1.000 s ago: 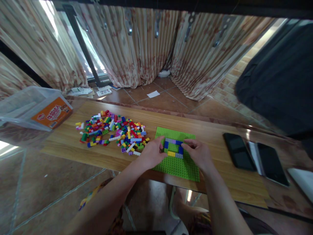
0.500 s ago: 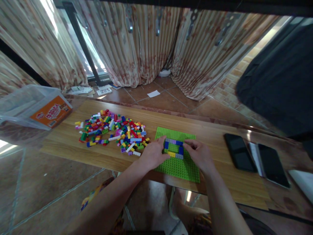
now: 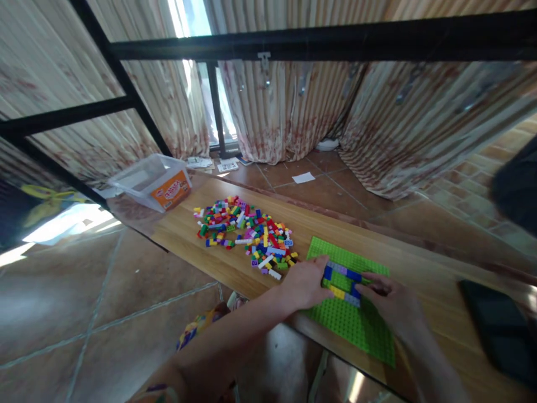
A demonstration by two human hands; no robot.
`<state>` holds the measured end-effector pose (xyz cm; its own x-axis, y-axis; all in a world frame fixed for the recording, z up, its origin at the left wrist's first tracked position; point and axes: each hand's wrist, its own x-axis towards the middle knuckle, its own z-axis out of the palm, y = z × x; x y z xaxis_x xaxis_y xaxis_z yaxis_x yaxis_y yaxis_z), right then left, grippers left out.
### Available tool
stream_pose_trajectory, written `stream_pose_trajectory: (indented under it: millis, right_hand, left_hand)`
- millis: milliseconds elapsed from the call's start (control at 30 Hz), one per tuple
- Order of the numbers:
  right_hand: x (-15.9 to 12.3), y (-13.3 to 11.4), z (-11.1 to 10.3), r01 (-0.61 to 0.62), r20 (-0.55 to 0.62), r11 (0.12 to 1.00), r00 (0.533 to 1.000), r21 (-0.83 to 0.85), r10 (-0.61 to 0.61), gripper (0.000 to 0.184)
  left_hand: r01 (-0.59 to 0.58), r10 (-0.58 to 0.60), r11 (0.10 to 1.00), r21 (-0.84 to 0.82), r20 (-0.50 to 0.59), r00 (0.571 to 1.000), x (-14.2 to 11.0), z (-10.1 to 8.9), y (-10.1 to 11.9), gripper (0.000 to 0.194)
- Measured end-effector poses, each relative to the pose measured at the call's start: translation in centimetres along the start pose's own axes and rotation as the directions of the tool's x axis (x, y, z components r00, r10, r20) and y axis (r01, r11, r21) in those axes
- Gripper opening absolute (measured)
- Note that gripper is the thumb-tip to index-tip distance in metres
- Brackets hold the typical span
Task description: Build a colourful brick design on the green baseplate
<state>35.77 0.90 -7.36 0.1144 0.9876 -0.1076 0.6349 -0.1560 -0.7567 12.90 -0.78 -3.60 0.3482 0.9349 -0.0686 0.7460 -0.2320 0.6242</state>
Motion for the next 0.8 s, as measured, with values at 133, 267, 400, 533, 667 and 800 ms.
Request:
stream_pose_trajectory:
  millis: [133, 267, 400, 533, 667, 800]
  right_hand:
    - [0.2, 0.2, -0.3, -0.029, -0.002, 0.999, 1.0, -0.032, 0.029, 0.052]
    - [0.2, 0.4, -0.4, -0.016, -0.007, 0.995, 1.0, -0.101, 0.015, 0.053]
    - [0.5, 0.5, -0.4, -0.049, -0.035, 0.99, 0.998, -0.135, 0.044, 0.054]
    - [1.0, 0.3, -0.6, -0.064, -0.059, 0.985, 0.997, -0.163, 0.055, 0.054]
    - [1.4, 0.3, -0.9, -0.061, -0.055, 0.983, 0.997, -0.172, 0.052, 0.052]
    - [1.6, 0.3, -1.0, -0.043, -0.074, 0.974, 0.997, -0.224, 0.027, 0.05]
  left_hand:
    - [-0.032, 0.032, 0.995, -0.093, 0.005, 0.999, -0.2, -1.0, -0.3, 0.068]
    - [0.025, -0.046, 0.992, -0.121, -0.17, 0.984, -0.2, -5.0, -2.9, 0.036]
    - [0.144, -0.18, 0.982, -0.123, -0.359, 0.916, -1.1, -11.3, -8.4, 0.021]
    - [0.343, -0.346, 0.937, -0.072, -0.334, 0.877, -3.9, -15.9, -13.2, 0.017]
    - [0.417, -0.412, 0.909, -0.012, -0.183, 0.893, -6.1, -17.2, -15.1, 0.022]
    - [0.457, -0.433, 0.884, 0.096, -0.203, 0.879, -6.3, -16.8, -15.0, 0.022]
